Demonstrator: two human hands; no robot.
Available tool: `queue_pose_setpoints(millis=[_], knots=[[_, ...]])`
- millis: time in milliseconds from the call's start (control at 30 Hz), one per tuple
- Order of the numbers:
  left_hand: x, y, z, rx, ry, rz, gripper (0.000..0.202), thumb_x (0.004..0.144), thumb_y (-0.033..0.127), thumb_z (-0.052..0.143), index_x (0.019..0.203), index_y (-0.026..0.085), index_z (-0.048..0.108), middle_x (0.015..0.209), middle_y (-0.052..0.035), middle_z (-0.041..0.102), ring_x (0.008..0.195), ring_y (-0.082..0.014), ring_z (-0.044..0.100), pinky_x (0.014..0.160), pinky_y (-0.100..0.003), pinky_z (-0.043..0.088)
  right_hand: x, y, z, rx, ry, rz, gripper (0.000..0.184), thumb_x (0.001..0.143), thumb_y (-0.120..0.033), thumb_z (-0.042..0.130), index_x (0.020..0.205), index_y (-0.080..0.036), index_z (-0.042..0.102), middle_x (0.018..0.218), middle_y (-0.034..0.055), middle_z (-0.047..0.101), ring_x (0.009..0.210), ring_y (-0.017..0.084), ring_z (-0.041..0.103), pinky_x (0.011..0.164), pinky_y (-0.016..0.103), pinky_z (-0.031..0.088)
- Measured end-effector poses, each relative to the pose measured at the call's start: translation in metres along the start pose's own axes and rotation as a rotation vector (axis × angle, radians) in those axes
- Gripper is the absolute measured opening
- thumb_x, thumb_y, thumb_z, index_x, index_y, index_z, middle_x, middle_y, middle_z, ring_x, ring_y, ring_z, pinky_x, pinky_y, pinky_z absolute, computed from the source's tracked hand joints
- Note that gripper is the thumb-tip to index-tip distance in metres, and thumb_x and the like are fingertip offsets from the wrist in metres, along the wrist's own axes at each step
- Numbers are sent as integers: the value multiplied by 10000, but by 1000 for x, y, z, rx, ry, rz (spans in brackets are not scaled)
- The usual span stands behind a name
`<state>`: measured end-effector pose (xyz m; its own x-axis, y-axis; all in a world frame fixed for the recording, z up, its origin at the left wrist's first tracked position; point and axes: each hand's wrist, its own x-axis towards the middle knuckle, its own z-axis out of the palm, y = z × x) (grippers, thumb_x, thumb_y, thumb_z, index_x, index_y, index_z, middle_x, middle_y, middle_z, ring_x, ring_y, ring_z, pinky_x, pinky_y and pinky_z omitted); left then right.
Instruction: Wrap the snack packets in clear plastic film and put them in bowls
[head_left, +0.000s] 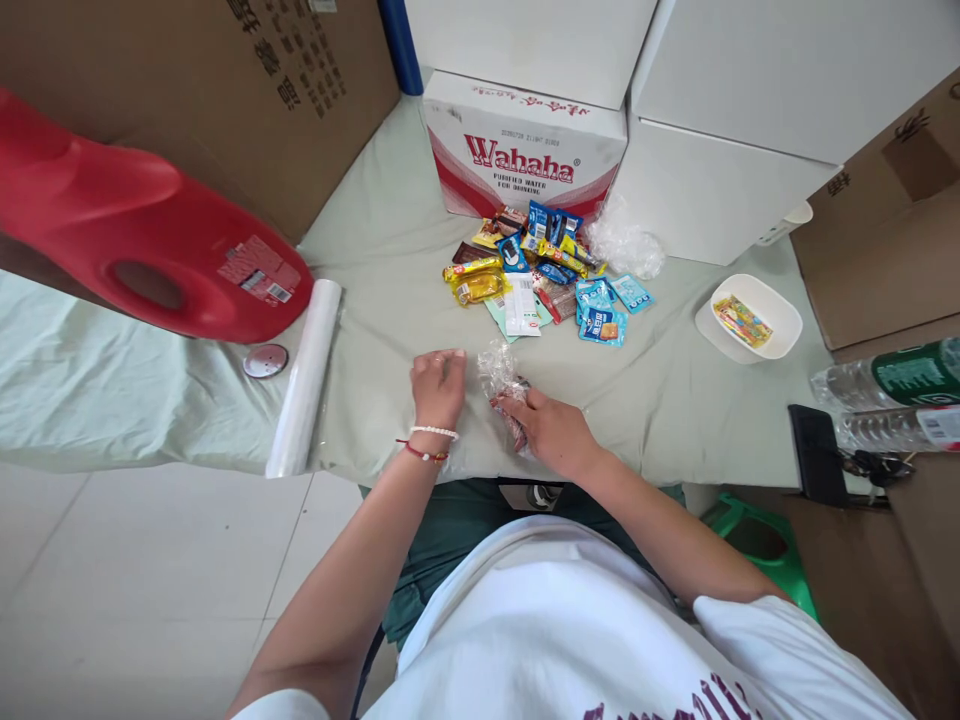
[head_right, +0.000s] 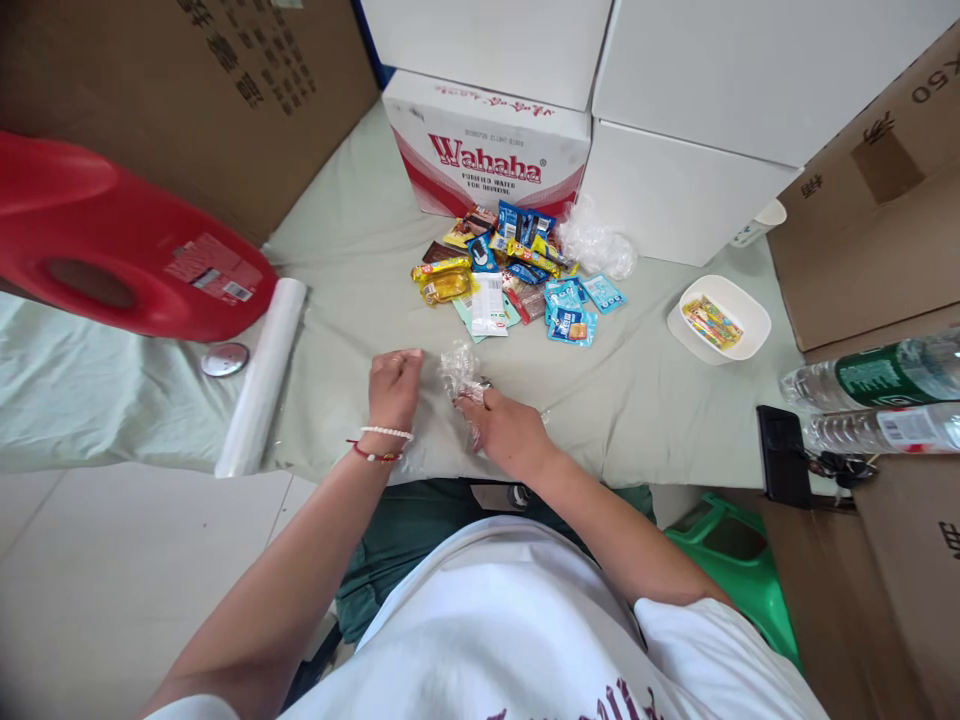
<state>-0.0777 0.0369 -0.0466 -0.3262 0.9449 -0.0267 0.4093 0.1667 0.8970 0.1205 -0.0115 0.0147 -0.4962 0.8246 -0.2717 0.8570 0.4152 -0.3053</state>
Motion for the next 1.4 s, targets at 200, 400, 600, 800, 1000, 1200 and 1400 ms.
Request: queue_pose_setpoints(millis=[200, 400, 600, 800, 1000, 1200, 1400], knots=[[-6, 12, 12, 221, -60, 24, 371, 756, 566, 762, 799, 207, 677, 1427, -181, 573, 1498, -425, 336, 1241, -628, 255, 1, -7, -5, -43, -29, -13, 549, 1007, -293, 566, 1548, -342, 488, 1344, 101, 634, 1078, 252, 684, 777, 310, 540], [-40, 36, 19, -67, -208, 131, 91, 803, 306, 646, 818, 236, 590, 932, -24, 741, 936, -202, 712, 887, -343, 574, -4, -6, -2, -15, -13, -45, 415, 1034, -222, 485, 1431, -271, 594, 1257, 111, 650, 1043, 248, 667, 797, 329, 549], [-81, 36, 6, 230, -346, 573, 284, 988, 311, 535, 1221, 239, 680, 1267, -80, 757, 1245, -246, 685, 1084, -427, 525, -28, -4, 21, 62, 134, -98, 356, 1039, -140, 443, 1331, -122, 646, 1332, 198, 612, 1234, 300, 564, 1048, 482, 513], [-95, 8, 4, 396, -295, 744, 362, 1028, 285, 525, 1368, 265, 648, 1489, -94, 638, 1463, -254, 525, 1219, -499, 392, -91, 10, 25, 318, 102, -398, 320, 977, -175, 590, 1275, -204, 703, 1467, 162, 579, 1359, 277, 535, 1123, 478, 486], [-103, -4, 17, 382, -199, 738, 317, 1028, 249, 535, 1305, 279, 687, 1431, -96, 681, 1431, -239, 561, 1249, -513, 307, -84, 58, 9, 557, 426, 131, 322, 1058, -356, 465, 1233, -220, 699, 1166, 118, 714, 1109, 247, 648, 989, 424, 540], [-107, -7, 17, 369, -152, 773, 309, 1011, 224, 569, 1288, 285, 690, 1412, -78, 695, 1407, -239, 584, 1238, -501, 288, -59, 53, 37, 287, 341, 172, 222, 852, -267, 723, 1051, -167, 712, 1461, 187, 545, 1395, 358, 402, 1156, 573, 383], [-118, -8, 23, 414, -75, 640, 303, 996, 282, 603, 1272, 336, 717, 1365, -41, 726, 1336, -307, 615, 1135, -547, 346, -69, 27, 25, 748, 315, 223, 112, 958, -337, 550, 929, -232, 578, 828, 7, 659, 739, 185, 624, 710, 314, 524]])
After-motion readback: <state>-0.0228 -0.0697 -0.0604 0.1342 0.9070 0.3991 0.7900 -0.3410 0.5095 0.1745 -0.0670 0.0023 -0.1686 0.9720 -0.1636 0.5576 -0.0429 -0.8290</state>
